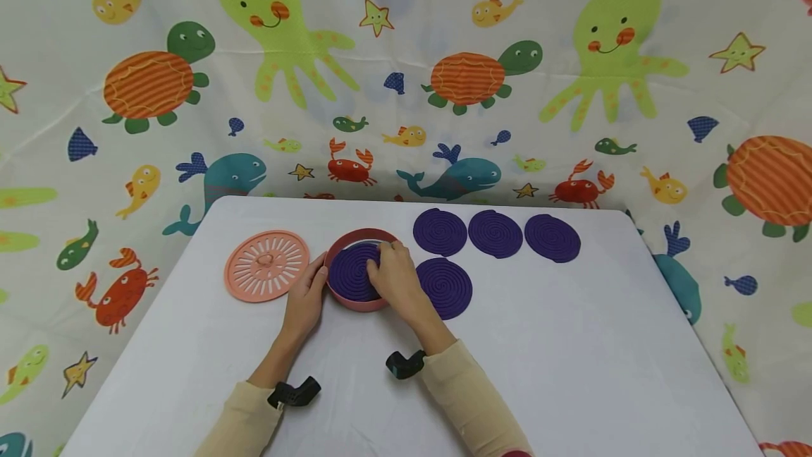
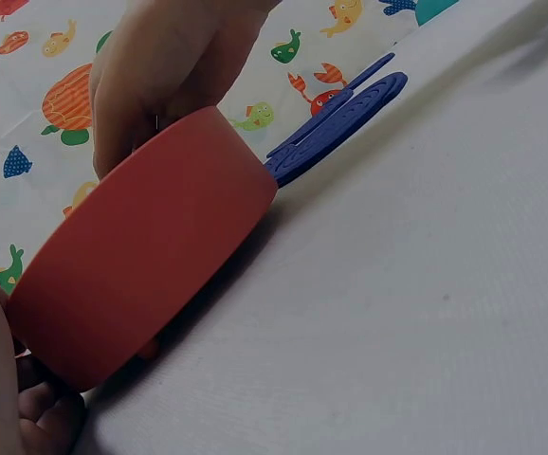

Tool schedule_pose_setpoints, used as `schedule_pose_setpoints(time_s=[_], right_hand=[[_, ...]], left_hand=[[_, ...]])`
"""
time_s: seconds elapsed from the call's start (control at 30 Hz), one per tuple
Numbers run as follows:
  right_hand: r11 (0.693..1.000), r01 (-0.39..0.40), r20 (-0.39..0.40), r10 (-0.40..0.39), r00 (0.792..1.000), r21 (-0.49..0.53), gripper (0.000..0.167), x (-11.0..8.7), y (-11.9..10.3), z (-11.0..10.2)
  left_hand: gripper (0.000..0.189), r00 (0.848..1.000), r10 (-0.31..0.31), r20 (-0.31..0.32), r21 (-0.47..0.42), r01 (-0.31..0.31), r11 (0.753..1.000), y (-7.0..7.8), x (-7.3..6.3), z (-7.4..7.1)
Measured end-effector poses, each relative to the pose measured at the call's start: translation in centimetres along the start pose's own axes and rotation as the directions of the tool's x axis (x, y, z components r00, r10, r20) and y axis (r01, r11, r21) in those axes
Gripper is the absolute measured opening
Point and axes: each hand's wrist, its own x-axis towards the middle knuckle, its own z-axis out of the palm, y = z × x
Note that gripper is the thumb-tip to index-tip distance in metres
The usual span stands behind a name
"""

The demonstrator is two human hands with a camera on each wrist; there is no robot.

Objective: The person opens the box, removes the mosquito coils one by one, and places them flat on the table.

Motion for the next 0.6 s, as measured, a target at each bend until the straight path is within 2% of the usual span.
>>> schedule_pose_setpoints(time_s=[0.3, 0.6], right_hand=[[0.992, 0.011, -0.055, -0.003, 0.998, 0.129, 0.030, 0.35, 0.56, -0.39], [0.982, -0.005, -0.032, 0.011, 0.999, 0.189, 0.029, 1.01, 1.05, -0.44]], left_hand=[[0.044, 1.000, -0.002, -0.006, 0.005, 0.002, 1.000, -0.05, -0.02, 0.02], [0.044, 1.000, -0.009, -0.012, 0.001, 0.009, 1.000, -0.15, -0.01, 0.15]])
